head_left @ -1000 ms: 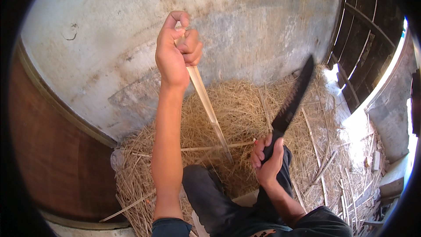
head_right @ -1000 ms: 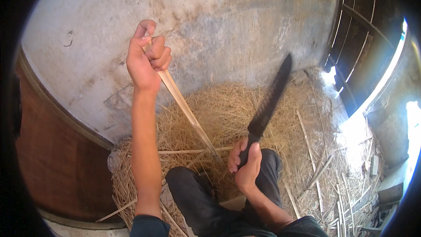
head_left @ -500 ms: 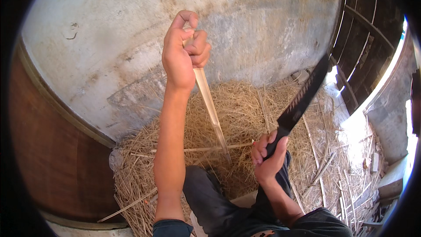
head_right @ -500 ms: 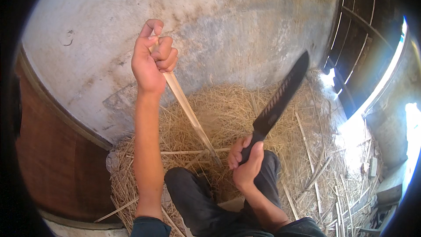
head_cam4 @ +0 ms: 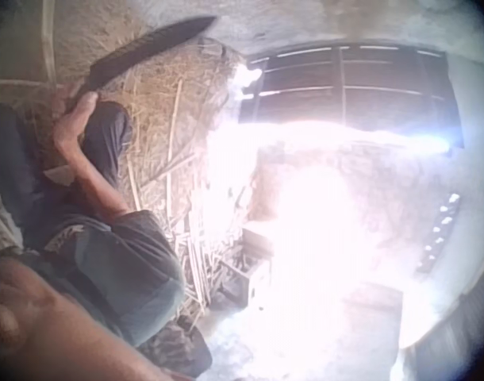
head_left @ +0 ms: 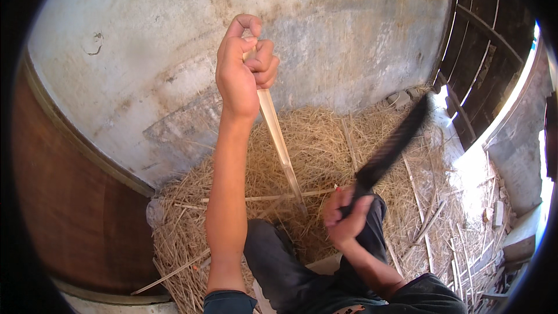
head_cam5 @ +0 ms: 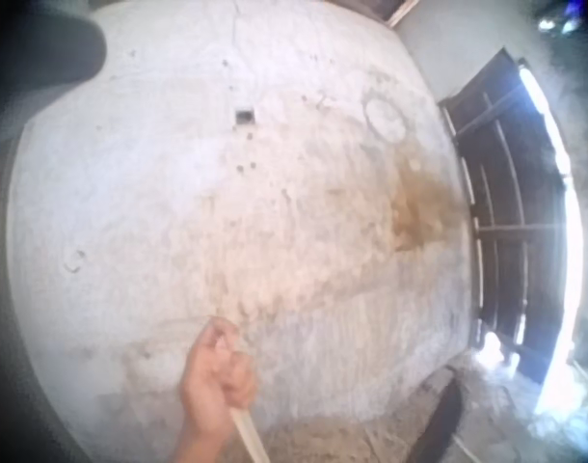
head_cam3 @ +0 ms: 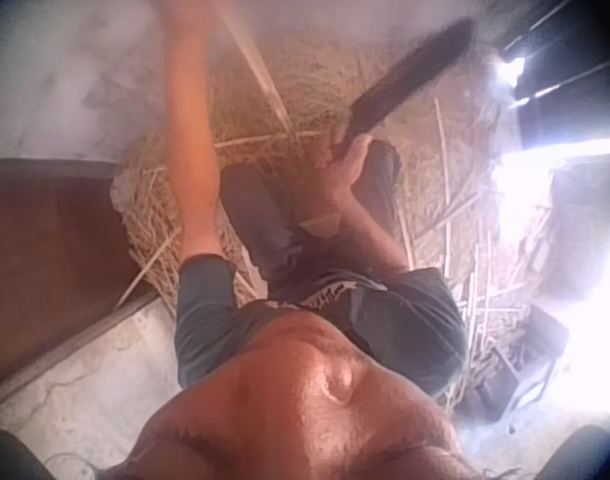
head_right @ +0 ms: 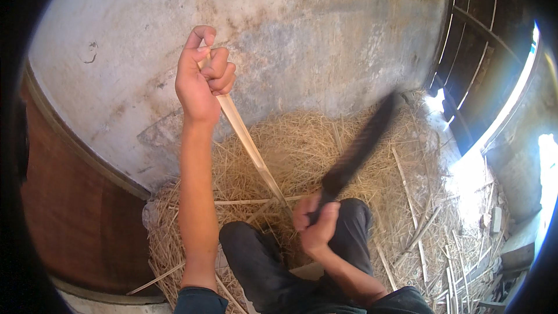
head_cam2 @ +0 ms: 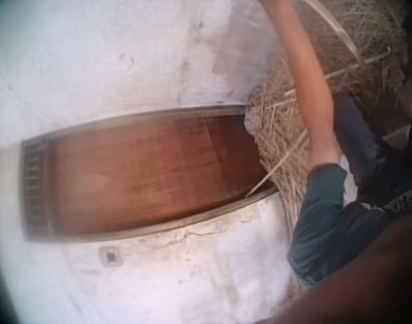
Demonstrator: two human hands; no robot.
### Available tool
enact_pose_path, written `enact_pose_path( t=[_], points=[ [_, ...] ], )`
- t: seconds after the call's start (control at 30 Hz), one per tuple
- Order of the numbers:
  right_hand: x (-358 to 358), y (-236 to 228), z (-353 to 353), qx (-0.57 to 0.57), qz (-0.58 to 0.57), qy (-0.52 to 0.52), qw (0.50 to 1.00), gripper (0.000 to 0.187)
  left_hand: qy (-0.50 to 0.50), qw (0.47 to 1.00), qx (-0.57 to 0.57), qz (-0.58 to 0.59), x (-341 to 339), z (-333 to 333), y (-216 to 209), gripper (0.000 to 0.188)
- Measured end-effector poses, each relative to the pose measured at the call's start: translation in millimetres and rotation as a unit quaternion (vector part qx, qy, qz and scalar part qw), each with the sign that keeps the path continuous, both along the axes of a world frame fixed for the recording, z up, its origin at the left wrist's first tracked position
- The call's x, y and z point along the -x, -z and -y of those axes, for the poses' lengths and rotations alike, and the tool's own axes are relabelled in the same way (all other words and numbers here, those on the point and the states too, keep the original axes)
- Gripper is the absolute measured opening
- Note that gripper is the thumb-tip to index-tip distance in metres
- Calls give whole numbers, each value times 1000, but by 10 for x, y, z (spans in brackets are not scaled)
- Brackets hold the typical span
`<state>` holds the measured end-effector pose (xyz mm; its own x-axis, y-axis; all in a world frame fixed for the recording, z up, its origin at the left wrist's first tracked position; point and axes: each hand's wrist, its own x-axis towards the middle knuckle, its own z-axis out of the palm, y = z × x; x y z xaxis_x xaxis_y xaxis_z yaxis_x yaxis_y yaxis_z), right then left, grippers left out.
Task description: The person sits on a straw-covered floor and uses a red utility knife to shave and smooth a long, thin wooden stick. They hold the stick with their left hand and scrape the blade along its length to remove splinters and shape the surface. Later, they switch to a larger black knife to continue refining the wood.
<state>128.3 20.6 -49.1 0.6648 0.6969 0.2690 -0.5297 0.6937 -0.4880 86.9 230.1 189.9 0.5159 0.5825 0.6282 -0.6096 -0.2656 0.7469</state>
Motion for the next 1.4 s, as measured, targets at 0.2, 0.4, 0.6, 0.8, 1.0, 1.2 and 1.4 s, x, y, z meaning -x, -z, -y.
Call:
enact_pose_path(
  t=[0.2,0.4,0.6,0.8,1.0,1.2,1.4],
  points=[
    [-38,207,-3,311,34,-218,925,42,-24,1000,-6,6,-2,-3,50,11],
    [-150,-398,100,157,62,-33,985,41,-55,998,-10,-6,-33,22,35,12],
    [40,126,-29,307,59,-281,908,39,-130,991,-24,5,-162,184,64,15],
    [-227,-444,155,202,66,-73,974,35,-100,995,-20,8,-4,104,36,16],
    [-106,555,-36,280,276,-22,919,39,-90,996,-12,11,-92,190,8,16],
    [-78,-237,105,302,120,-180,929,38,-121,992,-18,7,-58,78,31,16],
    [71,-115,-36,77,69,86,991,38,-96,995,-18,7,-74,104,28,17]
  ],
)
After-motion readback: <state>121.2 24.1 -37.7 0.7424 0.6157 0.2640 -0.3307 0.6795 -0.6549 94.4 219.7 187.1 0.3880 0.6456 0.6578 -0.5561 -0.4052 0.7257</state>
